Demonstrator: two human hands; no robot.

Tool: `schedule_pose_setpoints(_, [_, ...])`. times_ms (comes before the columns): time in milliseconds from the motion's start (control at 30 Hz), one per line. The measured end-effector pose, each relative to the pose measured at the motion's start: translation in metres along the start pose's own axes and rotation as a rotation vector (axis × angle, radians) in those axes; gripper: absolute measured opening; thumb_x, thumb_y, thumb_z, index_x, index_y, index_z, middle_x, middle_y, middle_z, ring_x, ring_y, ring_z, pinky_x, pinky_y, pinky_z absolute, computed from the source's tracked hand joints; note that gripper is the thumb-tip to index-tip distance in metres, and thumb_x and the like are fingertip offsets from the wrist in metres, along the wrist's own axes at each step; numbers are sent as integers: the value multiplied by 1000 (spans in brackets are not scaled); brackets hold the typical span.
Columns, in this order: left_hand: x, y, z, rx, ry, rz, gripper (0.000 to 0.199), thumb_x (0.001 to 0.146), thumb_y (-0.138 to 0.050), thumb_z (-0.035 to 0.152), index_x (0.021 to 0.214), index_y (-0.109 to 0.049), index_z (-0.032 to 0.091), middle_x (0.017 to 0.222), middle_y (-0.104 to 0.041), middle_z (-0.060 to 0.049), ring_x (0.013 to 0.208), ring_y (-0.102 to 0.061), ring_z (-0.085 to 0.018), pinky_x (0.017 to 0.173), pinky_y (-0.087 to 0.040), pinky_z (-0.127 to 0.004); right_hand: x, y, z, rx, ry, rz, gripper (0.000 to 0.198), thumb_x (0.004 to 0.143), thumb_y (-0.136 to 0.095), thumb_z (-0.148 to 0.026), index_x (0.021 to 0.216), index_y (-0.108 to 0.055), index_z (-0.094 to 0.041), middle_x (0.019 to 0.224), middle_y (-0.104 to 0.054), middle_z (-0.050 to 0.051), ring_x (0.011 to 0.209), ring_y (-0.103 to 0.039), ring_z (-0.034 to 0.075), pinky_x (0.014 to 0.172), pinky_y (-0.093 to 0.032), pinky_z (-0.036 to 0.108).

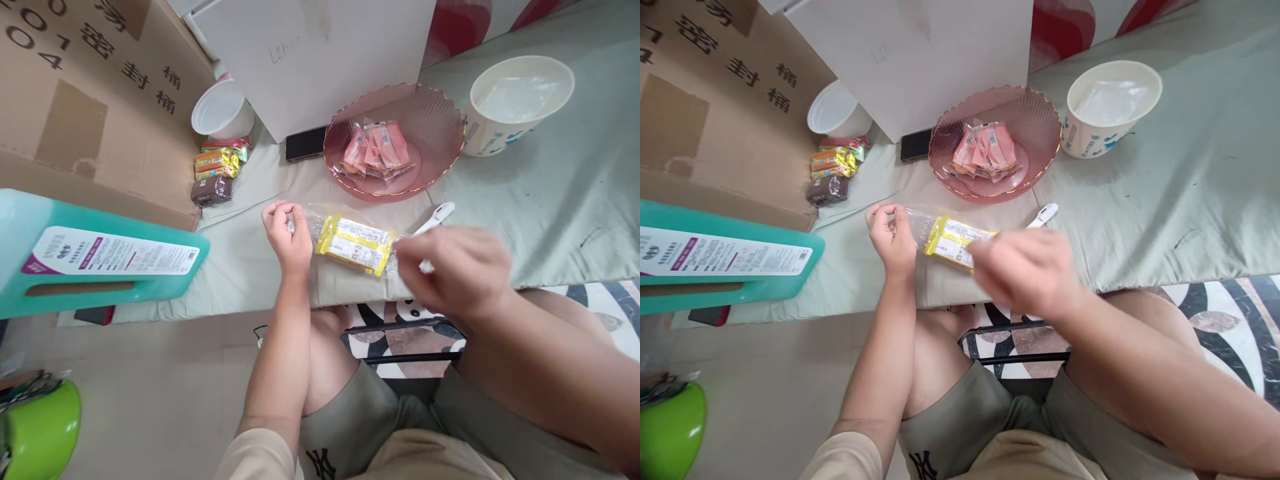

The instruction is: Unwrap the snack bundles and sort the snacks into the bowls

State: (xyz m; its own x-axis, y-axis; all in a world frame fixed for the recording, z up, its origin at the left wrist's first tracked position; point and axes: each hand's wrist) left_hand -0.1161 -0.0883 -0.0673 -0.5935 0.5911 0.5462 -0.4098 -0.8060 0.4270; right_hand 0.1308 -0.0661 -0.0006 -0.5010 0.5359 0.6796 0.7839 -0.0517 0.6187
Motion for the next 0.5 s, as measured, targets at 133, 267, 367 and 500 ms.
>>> schedule_pose_setpoints(133, [3, -4, 6, -53, -151, 61, 26, 100, -53, 40, 88, -64, 19, 97, -58, -7, 96, -59, -17, 80, -48, -30, -7, -17, -16, 249, 131, -201, 20, 96, -48, -13, 103, -66, -19, 90, -76, 5, 80, -72, 16, 71, -56, 27])
schedule_pose_setpoints(267, [5, -4, 12, -117, -233, 100, 32, 102, -49, 44, 88, -62, 18, 88, -58, -3, 84, -58, -13, 78, -47, -28, -8, -41, -1, 62, -113, -365, 32, 94, -53, -20, 122, -63, -12, 131, -68, 19, 121, -65, 32, 100, -53, 47])
schedule_pose_setpoints(367, [5, -4, 14, -146, -201, 115, 34, 101, -50, 47, 88, -61, 18, 85, -58, -2, 82, -58, -12, 77, -47, -27, -4, -46, 11, -38, -275, -574, 50, 90, -61, -33, 134, -57, -10, 130, -67, 22, 117, -65, 37, 98, -50, 53])
schedule_pose_setpoints(500, [5, -5, 15, -204, -105, 134, 40, 98, -51, 55, 88, -60, 17, 84, -56, -2, 79, -58, -12, 70, -47, -26, 3, -41, 11, -119, -333, -671, 66, 84, -70, -47, 137, -53, -13, 121, -68, 19, 106, -65, 36, 89, -48, 47])
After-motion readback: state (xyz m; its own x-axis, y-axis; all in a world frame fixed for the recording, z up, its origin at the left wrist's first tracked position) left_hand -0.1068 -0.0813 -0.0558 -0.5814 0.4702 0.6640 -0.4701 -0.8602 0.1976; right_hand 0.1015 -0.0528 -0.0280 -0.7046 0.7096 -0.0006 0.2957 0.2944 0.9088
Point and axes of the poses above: each hand's wrist, its own x-axis towards the middle knuckle, its own y-axis out of the back of the hand, z = x × y
